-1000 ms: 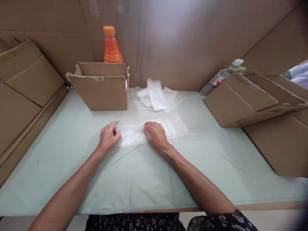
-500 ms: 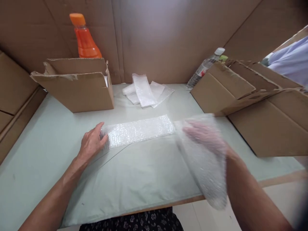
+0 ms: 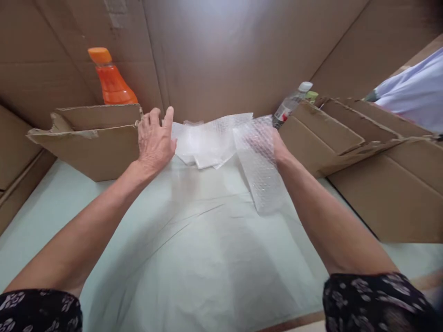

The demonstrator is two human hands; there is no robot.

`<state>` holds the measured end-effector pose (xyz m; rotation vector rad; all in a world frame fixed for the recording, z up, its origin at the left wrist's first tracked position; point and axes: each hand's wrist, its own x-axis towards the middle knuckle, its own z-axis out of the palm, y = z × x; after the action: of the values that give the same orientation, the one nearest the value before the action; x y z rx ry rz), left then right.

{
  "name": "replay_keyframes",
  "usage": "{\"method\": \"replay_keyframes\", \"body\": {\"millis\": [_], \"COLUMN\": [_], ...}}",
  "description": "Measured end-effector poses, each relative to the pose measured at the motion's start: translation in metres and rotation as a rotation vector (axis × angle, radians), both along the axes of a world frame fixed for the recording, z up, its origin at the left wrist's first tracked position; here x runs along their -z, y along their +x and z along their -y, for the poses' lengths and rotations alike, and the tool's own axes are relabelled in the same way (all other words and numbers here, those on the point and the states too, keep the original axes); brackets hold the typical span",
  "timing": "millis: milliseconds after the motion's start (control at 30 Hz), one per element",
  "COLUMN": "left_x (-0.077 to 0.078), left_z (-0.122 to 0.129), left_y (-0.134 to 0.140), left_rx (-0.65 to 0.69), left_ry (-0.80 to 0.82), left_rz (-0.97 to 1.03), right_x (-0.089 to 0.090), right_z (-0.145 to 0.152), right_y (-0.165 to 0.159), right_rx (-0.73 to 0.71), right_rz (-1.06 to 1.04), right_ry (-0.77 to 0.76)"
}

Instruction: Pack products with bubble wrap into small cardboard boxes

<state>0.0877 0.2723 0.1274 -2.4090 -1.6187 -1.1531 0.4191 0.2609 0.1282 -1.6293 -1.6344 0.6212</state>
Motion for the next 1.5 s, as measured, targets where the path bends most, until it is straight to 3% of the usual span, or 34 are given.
{"method": "replay_keyframes", "body": {"millis": [100, 167, 267, 333, 400, 433, 567, 667, 833, 967, 1100, 1167, 1267, 1333, 1367, 1433, 1500], "left_x": [0.009, 0.025, 0.045, 0.051, 0.055, 0.057, 0.074, 0.088, 0.088, 0.080, 0.082, 0.085, 0.078, 0.061, 0.048, 0.016, -0.020], "left_z": [0.017, 0.048, 0.092, 0.111, 0.124, 0.130, 0.156, 0.183, 0.215, 0.209, 0.195, 0.194, 0.193, 0.188, 0.182, 0.164, 0.137], "left_y": [0.013, 0.016, 0.017, 0.014, 0.005, -0.002, -0.050, -0.089, -0.136, -0.161, -0.166, -0.162, -0.154, -0.154, -0.156, -0.164, -0.176], "left_rx": [0.126, 0.243, 0.361, 0.354, 0.245, 0.160, -0.204, -0.377, -0.345, -0.420, -0.376, -0.279, -0.136, -0.099, -0.096, -0.120, -0.178], "left_ry": [-0.065, -0.286, -0.732, -0.907, -0.940, -0.924, -0.852, -0.821, -0.926, -1.003, -1.062, -1.016, -0.808, -0.611, -0.502, -0.268, -0.026], "left_rz": [0.112, 0.284, 0.691, 0.935, 1.131, 1.214, 1.467, 1.558, 1.336, 1.063, 0.825, 0.689, 0.542, 0.487, 0.473, 0.450, 0.412], "right_x": [-0.011, -0.009, 0.002, 0.010, 0.017, 0.021, 0.037, 0.054, 0.075, 0.072, 0.081, 0.094, 0.106, 0.093, 0.079, 0.034, -0.020], "right_z": [0.000, 0.020, 0.052, 0.063, 0.067, 0.067, 0.071, 0.085, 0.113, 0.128, 0.146, 0.155, 0.159, 0.149, 0.140, 0.116, 0.084], "right_y": [-0.020, -0.041, -0.079, -0.101, -0.113, -0.114, -0.102, -0.102, -0.130, -0.151, -0.164, -0.167, -0.163, -0.157, -0.156, -0.157, -0.170], "right_rx": [0.001, -0.093, -0.346, -0.614, -0.791, -0.800, -0.674, -0.615, -0.425, -0.299, -0.282, -0.300, -0.357, -0.335, -0.307, -0.238, -0.163], "right_rz": [0.001, -0.004, -0.039, -0.138, -0.257, -0.290, -0.245, -0.114, 0.142, 0.436, 0.734, 0.726, 0.499, 0.297, 0.204, 0.072, 0.040], "right_ry": [0.033, -0.025, -0.200, -0.339, -0.436, -0.464, -0.551, -0.532, -0.375, -0.144, -0.119, -0.049, 0.064, 0.068, 0.072, 0.148, 0.325]}}
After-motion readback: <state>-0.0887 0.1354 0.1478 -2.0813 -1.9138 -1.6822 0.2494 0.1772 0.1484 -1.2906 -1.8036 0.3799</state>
